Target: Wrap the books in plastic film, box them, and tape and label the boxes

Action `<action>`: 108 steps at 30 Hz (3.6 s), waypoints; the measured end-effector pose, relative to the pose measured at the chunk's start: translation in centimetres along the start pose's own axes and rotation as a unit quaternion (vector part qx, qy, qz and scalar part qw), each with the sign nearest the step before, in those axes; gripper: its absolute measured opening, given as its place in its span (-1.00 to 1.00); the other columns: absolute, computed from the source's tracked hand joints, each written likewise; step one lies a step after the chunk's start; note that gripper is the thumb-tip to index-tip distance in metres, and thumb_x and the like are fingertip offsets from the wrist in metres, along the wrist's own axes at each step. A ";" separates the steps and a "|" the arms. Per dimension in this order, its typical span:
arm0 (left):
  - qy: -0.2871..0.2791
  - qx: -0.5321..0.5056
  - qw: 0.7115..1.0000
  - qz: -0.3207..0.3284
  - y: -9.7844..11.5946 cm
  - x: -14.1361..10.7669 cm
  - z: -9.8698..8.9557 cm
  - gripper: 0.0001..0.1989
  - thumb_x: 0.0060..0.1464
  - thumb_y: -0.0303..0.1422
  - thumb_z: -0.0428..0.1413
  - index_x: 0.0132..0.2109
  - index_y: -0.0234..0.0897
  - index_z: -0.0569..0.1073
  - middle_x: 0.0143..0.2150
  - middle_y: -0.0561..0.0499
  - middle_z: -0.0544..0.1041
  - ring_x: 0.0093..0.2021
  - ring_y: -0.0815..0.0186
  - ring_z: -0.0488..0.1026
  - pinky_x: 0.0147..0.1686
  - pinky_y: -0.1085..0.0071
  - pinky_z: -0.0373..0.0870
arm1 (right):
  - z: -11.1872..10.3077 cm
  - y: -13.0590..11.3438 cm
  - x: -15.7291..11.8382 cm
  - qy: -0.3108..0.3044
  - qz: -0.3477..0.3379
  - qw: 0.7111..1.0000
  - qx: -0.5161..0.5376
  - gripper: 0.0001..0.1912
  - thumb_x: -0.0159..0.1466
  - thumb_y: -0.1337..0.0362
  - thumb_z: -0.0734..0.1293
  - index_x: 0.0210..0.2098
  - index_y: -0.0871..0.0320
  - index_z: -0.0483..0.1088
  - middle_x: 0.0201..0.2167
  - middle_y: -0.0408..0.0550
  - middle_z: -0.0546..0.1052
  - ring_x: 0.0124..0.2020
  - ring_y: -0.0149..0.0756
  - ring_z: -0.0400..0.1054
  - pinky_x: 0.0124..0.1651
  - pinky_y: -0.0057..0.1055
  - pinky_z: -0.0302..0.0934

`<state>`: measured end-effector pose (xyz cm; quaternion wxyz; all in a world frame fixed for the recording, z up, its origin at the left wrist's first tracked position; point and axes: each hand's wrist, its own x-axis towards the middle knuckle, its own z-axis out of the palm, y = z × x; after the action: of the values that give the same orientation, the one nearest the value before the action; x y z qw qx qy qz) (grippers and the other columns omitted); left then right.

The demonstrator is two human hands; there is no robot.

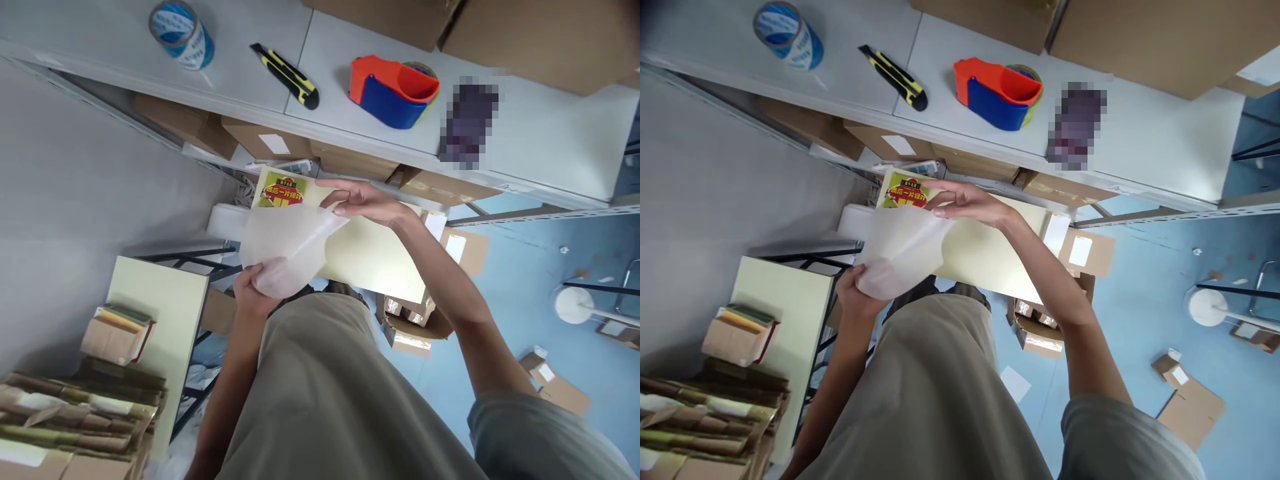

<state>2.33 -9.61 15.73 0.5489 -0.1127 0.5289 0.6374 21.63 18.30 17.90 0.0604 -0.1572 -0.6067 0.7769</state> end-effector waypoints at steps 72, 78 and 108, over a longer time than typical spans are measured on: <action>-0.043 0.694 0.703 0.150 9.4 42.6 -4.7 -0.68 -0.04 -0.21 0.42 -0.36 -0.26 0.46 -0.43 -0.02 0.56 -0.18 0.09 0.59 -0.07 0.25 0.49 | 19.3 26.2 18.2 0.183 0.286 0.834 -0.435 -0.49 0.45 0.38 0.26 0.37 0.15 0.37 0.54 0.20 0.19 0.51 0.05 0.11 0.29 -0.01 0.44; -0.096 0.625 0.719 0.287 9.5 38.5 -2.6 -0.84 0.13 -0.29 0.30 -0.19 -0.25 0.53 -0.21 -0.03 0.62 -0.21 0.25 0.56 -0.10 0.36 0.51 | 18.8 27.3 13.7 0.188 0.305 0.842 -0.403 -0.51 0.44 0.28 0.36 0.34 0.11 0.40 0.51 0.24 0.21 0.47 0.15 0.13 0.34 0.10 0.35; -0.037 0.533 0.843 0.064 -25.9 23.2 6.8 -0.70 -0.02 -0.16 0.36 -0.27 -0.31 0.59 -0.29 -0.09 0.65 -0.17 0.10 0.60 -0.19 0.31 0.50 | -1.4 33.1 -17.0 0.504 0.258 0.817 -0.110 -0.72 0.41 -0.02 0.25 -0.18 0.06 0.36 -0.16 0.02 0.64 -0.20 -0.17 0.48 -0.12 -0.32 0.36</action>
<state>17.85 5.09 -12.46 0.5016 0.2553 0.7723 0.2945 41.36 6.30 -11.32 0.1373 -0.6829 -0.5099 0.5048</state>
